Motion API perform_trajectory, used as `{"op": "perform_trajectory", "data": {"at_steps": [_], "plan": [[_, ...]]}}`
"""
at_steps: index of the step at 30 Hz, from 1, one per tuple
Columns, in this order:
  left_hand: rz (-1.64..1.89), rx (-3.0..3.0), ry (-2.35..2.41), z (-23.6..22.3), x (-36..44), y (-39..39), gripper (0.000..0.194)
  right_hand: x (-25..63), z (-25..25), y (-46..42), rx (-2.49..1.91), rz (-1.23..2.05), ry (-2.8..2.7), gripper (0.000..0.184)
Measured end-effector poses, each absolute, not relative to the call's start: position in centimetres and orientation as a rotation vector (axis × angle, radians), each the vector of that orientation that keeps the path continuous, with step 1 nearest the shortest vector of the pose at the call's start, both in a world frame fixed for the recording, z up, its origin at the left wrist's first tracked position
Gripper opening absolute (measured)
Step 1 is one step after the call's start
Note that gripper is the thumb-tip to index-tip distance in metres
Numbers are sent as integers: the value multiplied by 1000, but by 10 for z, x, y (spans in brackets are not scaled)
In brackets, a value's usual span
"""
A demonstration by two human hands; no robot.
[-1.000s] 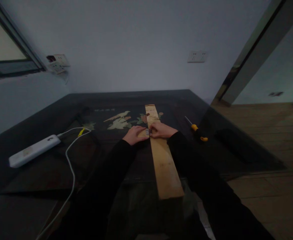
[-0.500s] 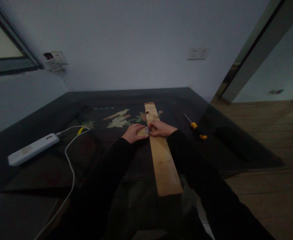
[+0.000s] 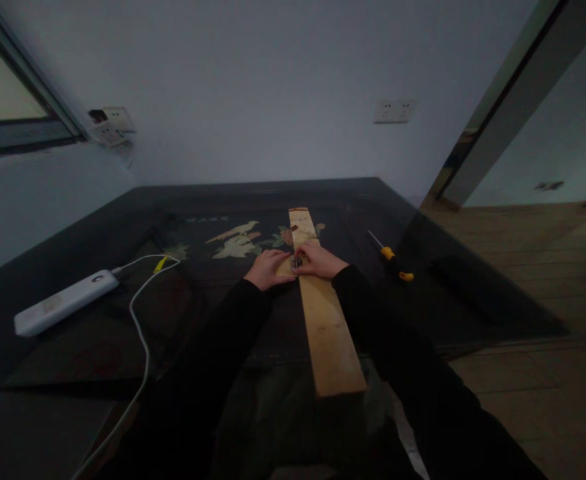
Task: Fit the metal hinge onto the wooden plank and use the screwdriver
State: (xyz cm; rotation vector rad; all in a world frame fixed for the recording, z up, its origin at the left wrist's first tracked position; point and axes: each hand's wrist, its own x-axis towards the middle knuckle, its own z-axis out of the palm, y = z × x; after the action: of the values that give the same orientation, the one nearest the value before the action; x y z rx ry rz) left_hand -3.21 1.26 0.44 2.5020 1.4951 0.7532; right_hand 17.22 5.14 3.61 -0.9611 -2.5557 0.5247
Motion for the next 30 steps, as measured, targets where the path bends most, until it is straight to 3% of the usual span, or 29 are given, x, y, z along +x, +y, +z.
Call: {"op": "perform_trajectory", "data": {"at_steps": [12,30], "plan": [[703,2535,1553,9,-33,9,68,170,41,46,-1051,441,-2620,39],[795,2413,1518,14,-28,6,56,159,49,65,-1200,714,-2530,36]]}}
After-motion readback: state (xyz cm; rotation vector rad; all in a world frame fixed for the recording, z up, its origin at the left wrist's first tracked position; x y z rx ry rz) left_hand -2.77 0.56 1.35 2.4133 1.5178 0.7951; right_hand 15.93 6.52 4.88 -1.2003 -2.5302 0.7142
